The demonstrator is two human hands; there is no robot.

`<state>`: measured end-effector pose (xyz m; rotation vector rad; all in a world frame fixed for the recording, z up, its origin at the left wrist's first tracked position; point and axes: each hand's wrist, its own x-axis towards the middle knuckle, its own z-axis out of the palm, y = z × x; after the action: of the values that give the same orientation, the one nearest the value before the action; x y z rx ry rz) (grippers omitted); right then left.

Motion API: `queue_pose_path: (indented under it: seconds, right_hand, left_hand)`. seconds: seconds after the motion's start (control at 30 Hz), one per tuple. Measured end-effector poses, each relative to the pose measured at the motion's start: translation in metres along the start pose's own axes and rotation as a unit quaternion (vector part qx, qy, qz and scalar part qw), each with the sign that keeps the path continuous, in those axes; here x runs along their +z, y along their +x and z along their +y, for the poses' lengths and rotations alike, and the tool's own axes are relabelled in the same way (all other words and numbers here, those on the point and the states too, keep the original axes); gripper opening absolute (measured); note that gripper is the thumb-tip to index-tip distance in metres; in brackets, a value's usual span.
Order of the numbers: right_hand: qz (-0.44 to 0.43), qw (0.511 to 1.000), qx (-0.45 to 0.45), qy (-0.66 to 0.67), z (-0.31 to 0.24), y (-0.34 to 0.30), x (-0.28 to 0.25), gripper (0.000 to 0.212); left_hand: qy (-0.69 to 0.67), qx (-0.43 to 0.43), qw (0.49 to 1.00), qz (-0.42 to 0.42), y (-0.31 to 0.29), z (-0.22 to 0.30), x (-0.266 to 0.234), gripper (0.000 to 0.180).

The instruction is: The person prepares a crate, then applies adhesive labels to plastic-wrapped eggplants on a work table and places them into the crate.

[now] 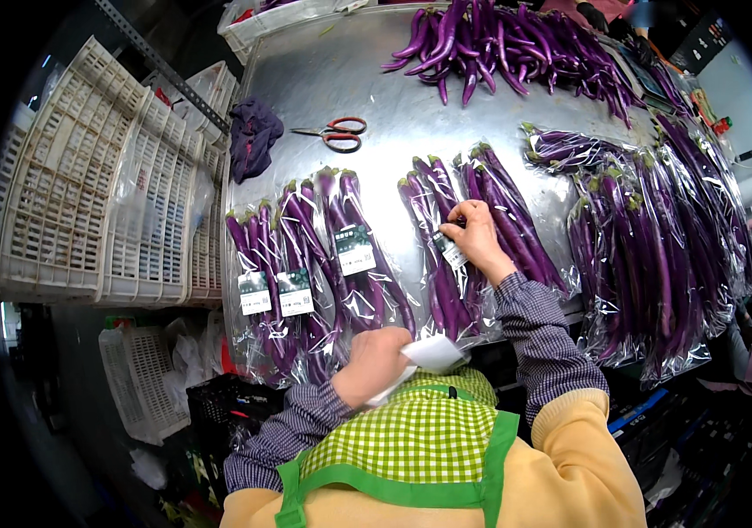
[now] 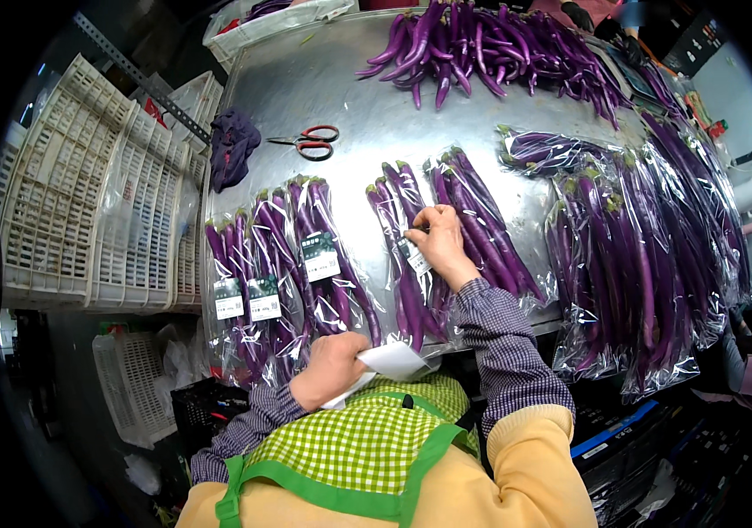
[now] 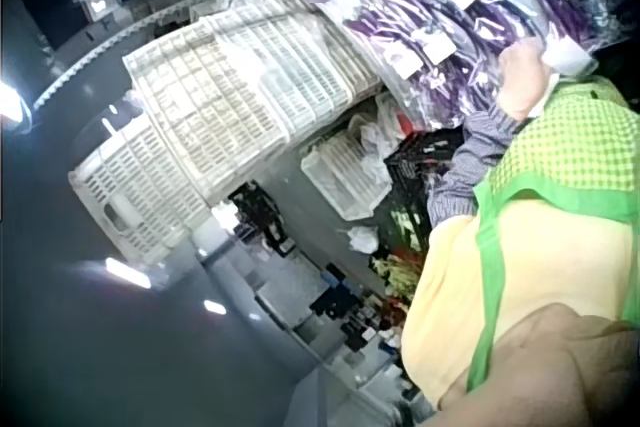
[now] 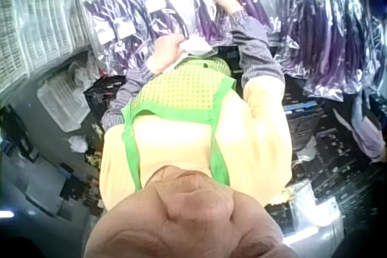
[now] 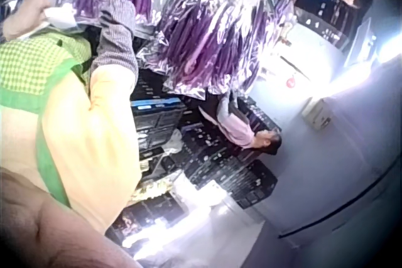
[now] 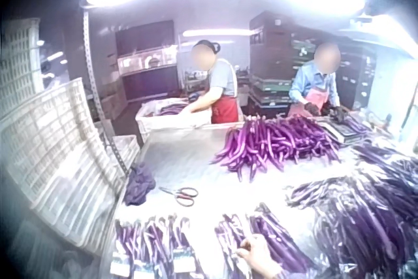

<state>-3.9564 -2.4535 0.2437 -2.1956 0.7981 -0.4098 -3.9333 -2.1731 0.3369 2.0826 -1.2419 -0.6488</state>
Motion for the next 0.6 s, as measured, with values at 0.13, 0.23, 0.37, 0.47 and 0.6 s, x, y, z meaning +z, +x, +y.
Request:
queue_pose_path:
  seconds: [0.13,0.23,0.37,0.47,0.6]
  right_hand:
    - [0.021,0.986,0.066,-0.154,-0.023,-0.013,0.005,0.079]
    - [-0.108,0.961,0.236,-0.095,-0.026,-0.003,-0.005,0.097]
    - [-0.083,0.969,0.228,-0.045,-0.040,-0.012,-0.004,0.063]
    - [-0.030,0.979,0.190,-0.060,-0.072,-0.021,-0.005,0.055]
    - [0.038,0.996,0.079,-0.006,-0.132,-0.039,-0.016,0.047]
  left_hand:
    - [-0.083,0.192,0.977,0.050,0.004,0.014,-0.015,0.015]
    - [-0.147,0.234,0.960,0.039,-0.001,0.019,-0.015,0.017]
    - [-0.190,0.292,0.937,0.020,-0.008,0.025,-0.013,0.017]
    - [-0.209,0.319,0.924,-0.010,-0.015,0.030,-0.017,0.017]
    - [-0.250,0.347,0.903,-0.045,-0.022,0.038,-0.023,0.016]
